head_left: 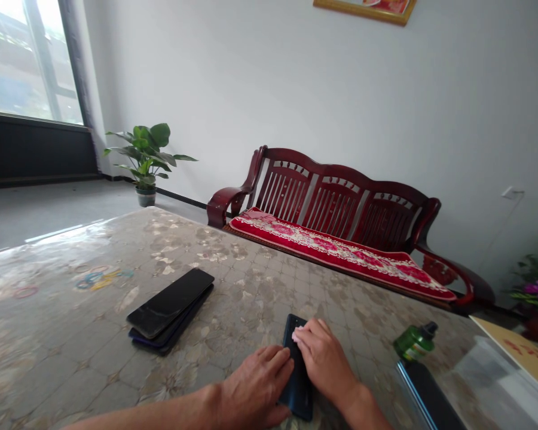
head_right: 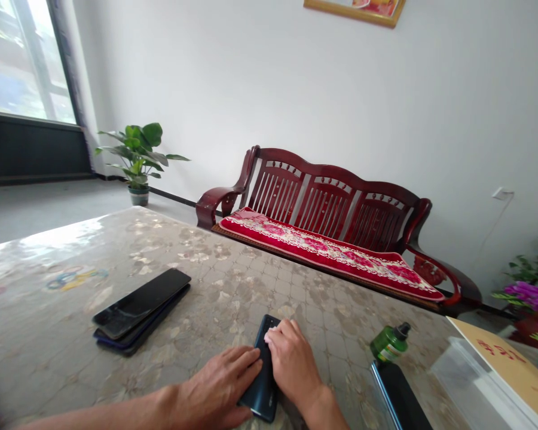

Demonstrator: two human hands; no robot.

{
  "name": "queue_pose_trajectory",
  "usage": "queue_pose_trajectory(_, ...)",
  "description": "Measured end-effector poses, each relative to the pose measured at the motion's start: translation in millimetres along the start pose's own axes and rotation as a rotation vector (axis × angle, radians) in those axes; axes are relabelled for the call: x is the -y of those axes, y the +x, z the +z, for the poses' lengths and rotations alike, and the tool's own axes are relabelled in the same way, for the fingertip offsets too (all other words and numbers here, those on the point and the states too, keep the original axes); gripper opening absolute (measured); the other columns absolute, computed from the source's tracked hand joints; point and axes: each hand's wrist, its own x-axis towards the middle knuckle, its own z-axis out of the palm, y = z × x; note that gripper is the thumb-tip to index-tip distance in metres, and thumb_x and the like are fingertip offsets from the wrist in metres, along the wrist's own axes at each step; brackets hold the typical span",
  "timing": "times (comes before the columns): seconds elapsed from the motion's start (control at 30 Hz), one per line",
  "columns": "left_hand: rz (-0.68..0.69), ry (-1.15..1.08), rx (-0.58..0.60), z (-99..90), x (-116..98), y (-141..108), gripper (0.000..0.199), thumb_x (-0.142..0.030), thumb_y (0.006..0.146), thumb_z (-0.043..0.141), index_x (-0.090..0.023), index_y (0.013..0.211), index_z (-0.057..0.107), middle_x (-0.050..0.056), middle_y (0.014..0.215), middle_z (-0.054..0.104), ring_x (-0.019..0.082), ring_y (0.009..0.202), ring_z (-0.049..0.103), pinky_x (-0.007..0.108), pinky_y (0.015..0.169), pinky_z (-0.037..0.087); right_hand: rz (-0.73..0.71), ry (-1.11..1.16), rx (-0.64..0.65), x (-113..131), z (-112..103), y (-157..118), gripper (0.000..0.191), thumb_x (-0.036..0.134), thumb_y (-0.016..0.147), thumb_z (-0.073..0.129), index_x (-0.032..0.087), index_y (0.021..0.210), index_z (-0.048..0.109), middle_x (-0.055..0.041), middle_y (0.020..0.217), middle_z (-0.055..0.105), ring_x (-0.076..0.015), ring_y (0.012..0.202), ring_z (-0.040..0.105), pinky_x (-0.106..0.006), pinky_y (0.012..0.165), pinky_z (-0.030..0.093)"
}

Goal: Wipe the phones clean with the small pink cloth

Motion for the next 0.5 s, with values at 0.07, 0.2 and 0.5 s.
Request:
queue_pose_trajectory(0.07, 0.016, 0.005, -0.021, -1.3, -1, 0, 0.056, -0.042, 0.088, 0.063, -0.013, 0.134, 0.048, 0.013, 0.131, 0.055, 0.029, 0.122, 0.048, 0.038, 0.108, 0.038, -0.073, 0.035, 0.052, 6, -3, -8, 0.025, 0.007, 0.095, 0.046, 0.022, 0.09, 0.066, -0.0036, 0.093, 0.06, -0.0193, 0.092, 0.054, -0.032, 0.083, 0.046)
queue_pose_trajectory(0.2, 0.036, 0.049, -0.043, -0.9, 0, 0, 0.055, -0.042, 0.09, 0.063, -0.01, 0.132, 0.049, 0.013, 0.131, 0.056, 0.028, 0.122, 0.049, 0.038, 0.108, 0.037, -0.101, 0.072, 0.059, 1, -4, -15, 0.027, 0.005, 0.094, 0.047, 0.023, 0.099, 0.067, -0.0035, 0.096, 0.061, -0.0193, 0.092, 0.054, -0.031, 0.082, 0.046)
queue_pose_trajectory(0.5, 0.073, 0.107, -0.088, 8.6, 1, -3, 0.049, -0.046, 0.095, 0.059, -0.01, 0.128, 0.053, 0.015, 0.13, 0.058, 0.029, 0.121, 0.051, 0.037, 0.103, 0.041, 0.072, 0.03, 0.03, 0, -4, -4, 0.028, 0.002, 0.09, 0.052, 0.023, 0.087, 0.071, -0.0023, 0.087, 0.062, -0.0187, 0.089, 0.056, -0.029, 0.08, 0.044)
